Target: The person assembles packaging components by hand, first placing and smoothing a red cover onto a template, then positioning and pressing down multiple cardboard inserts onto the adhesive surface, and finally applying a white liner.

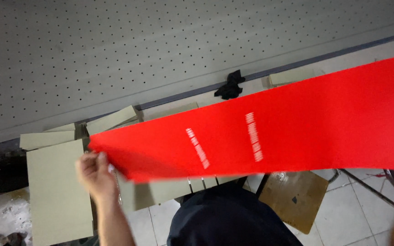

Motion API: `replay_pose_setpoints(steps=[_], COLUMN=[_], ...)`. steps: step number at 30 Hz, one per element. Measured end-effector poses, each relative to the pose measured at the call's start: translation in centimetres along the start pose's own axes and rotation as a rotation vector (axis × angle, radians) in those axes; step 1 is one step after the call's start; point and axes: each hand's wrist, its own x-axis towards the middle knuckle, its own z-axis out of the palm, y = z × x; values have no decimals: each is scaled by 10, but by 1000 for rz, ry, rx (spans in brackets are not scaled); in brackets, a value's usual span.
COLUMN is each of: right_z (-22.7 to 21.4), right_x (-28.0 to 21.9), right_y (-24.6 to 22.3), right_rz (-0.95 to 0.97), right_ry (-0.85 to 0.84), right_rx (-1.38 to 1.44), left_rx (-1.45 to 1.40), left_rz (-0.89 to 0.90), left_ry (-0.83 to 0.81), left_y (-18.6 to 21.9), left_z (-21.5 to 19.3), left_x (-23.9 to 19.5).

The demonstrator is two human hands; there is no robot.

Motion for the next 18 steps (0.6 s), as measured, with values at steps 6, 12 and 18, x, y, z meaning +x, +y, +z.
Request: replay_pose_setpoints(steps=[6, 12, 18], right_z=[138, 226, 263], right_x=[-51, -59, -57], right_y=[-58, 3, 38], right_rz=[195, 79, -166], right_ry=[-314, -285, -114], right_rx=[-142, -17, -69], left_rx=[663, 861, 996], left_rz=[-280, -25, -206], left_ry=[-275, -376, -266], left_y=[37, -26, -48], left_z=[-49, -65, -60], left_x=[-16, -28, -30])
